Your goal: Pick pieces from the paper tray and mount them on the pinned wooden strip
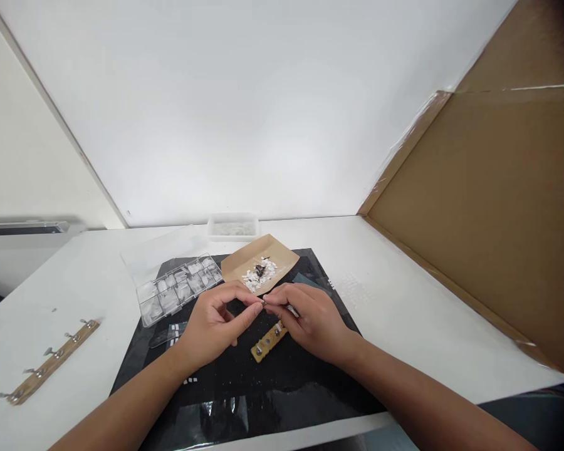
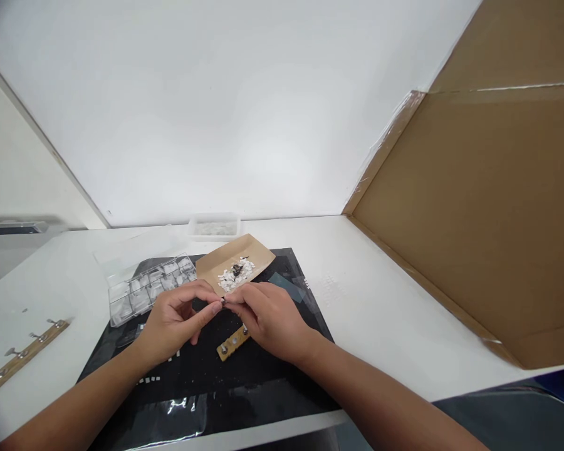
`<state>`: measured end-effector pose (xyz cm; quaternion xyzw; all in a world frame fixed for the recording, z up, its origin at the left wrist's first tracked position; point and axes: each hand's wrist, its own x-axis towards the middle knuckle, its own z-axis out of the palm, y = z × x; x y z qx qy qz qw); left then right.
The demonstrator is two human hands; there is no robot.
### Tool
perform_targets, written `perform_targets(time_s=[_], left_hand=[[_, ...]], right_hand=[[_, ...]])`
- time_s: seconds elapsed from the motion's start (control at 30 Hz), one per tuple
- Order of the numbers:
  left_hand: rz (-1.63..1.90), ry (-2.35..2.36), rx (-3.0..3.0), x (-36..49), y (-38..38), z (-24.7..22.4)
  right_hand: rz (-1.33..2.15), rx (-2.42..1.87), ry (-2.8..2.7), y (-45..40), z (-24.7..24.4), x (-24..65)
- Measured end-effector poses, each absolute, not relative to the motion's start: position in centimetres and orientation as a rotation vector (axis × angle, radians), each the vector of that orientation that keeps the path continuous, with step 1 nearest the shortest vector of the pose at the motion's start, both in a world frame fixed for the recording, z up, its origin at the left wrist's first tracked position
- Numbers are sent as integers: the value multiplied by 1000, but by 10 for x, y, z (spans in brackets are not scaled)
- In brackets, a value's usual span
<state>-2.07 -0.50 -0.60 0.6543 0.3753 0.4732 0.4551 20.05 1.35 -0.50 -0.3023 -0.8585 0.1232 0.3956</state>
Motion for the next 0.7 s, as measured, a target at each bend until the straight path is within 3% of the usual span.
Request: perform_targets(time_s=[0.37,0.7], left_hand=[[1046,890,1538,-22,-4,-6],[1010,946,1657,-20,-3,-5]], right_hand=[[460,-864,-2135,13,-2,200],[853,-862,-2067,12,0,198]])
